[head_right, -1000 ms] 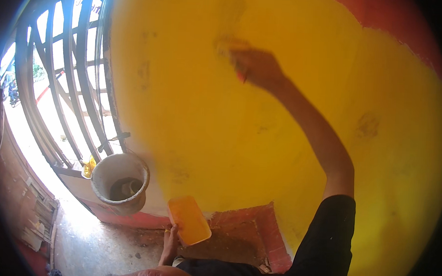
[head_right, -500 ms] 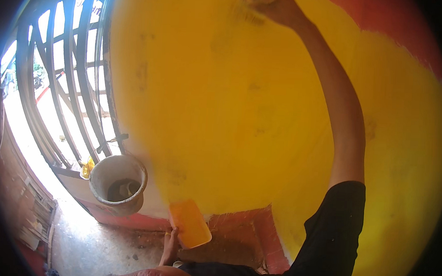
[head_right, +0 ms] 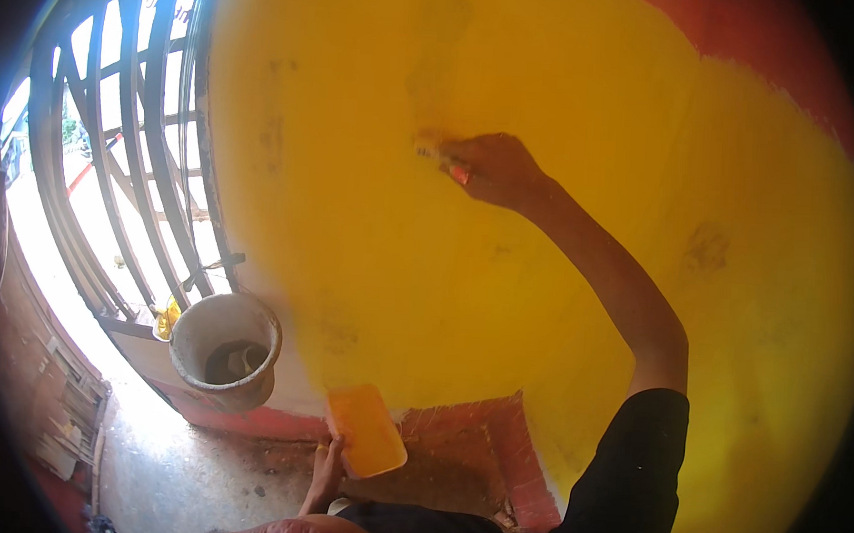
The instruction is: The person paints the interior walls of a room using a brush, frequently dipping it into a small container of yellow paint.
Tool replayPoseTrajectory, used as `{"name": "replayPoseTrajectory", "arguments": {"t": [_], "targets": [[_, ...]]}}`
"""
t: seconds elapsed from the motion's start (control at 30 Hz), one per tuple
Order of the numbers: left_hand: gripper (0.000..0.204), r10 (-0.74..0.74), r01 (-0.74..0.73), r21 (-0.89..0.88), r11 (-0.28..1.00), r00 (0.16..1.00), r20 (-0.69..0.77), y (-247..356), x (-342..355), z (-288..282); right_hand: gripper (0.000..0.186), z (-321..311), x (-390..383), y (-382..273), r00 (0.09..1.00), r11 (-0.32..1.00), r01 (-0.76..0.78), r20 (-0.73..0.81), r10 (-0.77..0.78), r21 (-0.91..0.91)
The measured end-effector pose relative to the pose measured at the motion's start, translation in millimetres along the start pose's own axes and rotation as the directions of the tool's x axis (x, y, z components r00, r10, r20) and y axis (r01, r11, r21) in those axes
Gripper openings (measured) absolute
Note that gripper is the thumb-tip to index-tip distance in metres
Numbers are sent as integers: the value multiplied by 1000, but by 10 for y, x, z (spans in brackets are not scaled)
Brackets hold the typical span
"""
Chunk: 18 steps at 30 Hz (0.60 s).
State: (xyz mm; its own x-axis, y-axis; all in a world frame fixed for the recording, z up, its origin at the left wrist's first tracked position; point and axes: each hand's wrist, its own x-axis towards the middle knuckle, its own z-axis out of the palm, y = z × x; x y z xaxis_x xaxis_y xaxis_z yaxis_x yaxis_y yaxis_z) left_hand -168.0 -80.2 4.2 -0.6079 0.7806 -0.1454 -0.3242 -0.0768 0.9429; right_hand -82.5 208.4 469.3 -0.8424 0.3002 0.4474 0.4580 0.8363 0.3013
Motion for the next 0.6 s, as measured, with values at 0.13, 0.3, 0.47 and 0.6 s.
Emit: {"name": "replayPoseTrajectory", "arguments": {"t": [0.13,0.3,0.47,0.6], "targets": [[51,-37,37,39,999,999,-6,136,-37,44,27,15,91,256,998,999,42,45,-43,25],[50,46,-47,49,998,999,25,-27,48,38,36,-776,736,1104,918,994,85,-393,-54,62],[53,-18,18,-36,999,1000,-21,-85,61,-11,35,-1602,958,900,759,991,-105,-650,29,-79],[51,-43,41,-52,998,998,-39,-33,61,60,37,-1315,908,1021,763,944,-276,-639,99,-183]]}}
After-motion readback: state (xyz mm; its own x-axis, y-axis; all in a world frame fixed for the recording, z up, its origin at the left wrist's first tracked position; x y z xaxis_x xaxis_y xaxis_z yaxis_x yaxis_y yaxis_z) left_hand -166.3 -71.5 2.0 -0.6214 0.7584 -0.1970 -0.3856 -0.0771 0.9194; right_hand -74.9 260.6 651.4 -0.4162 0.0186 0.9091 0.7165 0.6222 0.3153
